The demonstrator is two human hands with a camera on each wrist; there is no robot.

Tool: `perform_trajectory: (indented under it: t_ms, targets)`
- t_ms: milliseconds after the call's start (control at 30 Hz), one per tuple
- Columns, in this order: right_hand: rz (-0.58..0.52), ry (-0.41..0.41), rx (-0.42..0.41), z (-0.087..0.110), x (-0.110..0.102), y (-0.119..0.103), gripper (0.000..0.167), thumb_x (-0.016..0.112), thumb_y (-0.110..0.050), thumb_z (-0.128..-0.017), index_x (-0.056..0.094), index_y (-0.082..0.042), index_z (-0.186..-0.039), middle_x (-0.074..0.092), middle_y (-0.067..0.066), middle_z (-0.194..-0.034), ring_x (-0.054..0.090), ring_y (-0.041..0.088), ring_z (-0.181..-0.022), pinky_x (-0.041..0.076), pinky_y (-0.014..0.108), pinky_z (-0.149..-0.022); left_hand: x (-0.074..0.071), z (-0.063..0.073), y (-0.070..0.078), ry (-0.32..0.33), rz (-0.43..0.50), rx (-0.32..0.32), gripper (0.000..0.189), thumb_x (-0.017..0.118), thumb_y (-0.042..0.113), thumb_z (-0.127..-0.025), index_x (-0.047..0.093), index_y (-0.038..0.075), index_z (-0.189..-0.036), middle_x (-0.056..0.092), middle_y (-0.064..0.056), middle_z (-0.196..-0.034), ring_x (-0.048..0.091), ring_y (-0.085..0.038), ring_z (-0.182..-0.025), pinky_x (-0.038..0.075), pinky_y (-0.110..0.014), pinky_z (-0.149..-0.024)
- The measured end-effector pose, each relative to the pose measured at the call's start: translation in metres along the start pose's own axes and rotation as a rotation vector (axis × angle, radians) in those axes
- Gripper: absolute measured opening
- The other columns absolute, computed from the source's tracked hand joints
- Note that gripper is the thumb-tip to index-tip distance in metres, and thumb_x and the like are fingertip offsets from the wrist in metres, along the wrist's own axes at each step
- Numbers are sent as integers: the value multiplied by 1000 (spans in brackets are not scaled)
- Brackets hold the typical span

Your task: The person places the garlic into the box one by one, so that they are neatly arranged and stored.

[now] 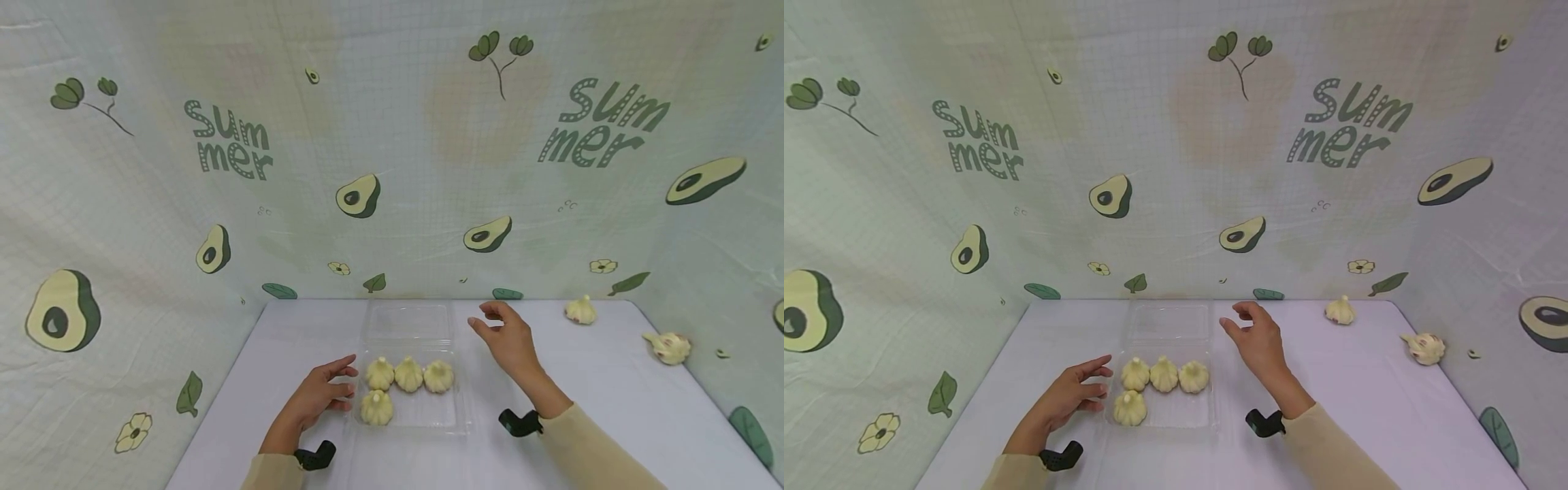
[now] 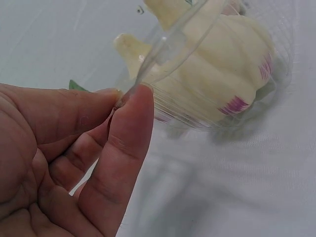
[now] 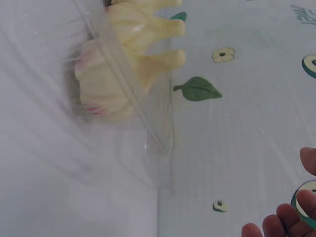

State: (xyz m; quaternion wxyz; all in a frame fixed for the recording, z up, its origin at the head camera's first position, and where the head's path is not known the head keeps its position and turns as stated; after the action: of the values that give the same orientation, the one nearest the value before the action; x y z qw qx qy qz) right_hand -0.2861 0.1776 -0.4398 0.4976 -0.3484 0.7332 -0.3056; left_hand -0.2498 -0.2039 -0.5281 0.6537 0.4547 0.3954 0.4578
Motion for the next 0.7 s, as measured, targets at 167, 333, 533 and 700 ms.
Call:
perform_trajectory:
  t_ms: [167,333,533,700]
  targets:
    - [36,11,38,-3,-18,19,45,74,-29,-101,62,-2,-133,67,19,-132,64,38,-123,58,51,-98,1,-1,1,1,-3,5,71,71,0,-97,41,6,-162,53,-20,-143,65,-20,-92,64,-35,-73]
    - [83,57,43,-8,-41,38,52,73,-31,-102,57,2,-138,62,24,-137,62,43,-122,58,55,-95,2,-1,1,2,0,6,71,70,-1,-98,41,6,-162,53,-20,-143,65,-20,-92,64,-35,-73]
    - [117,129,36,-17,-66,61,60,73,-23,-101,47,7,-146,53,29,-143,52,47,-131,53,60,-102,3,0,2,4,-5,2,70,69,-1,-98,42,6,-162,53,-20,-143,65,-19,-92,64,-34,-72]
    - [155,161,93,-26,-83,83,67,72,-22,-102,41,7,-153,48,33,-146,46,51,-134,47,64,-105,4,1,4,1,-1,5,71,69,-1,-98,41,6,-162,53,-20,-142,64,-19,-92,63,-33,-72]
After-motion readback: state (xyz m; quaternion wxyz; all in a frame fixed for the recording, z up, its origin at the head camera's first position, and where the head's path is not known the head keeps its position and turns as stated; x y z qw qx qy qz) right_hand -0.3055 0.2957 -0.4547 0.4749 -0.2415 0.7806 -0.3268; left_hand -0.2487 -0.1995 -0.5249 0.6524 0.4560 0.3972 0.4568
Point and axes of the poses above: each hand's wrist, its own z-axis away from the middle knuckle, its own x-axis out of the palm, y = z × x, the point moved 5 cm from there along -z, towards the middle knuckle
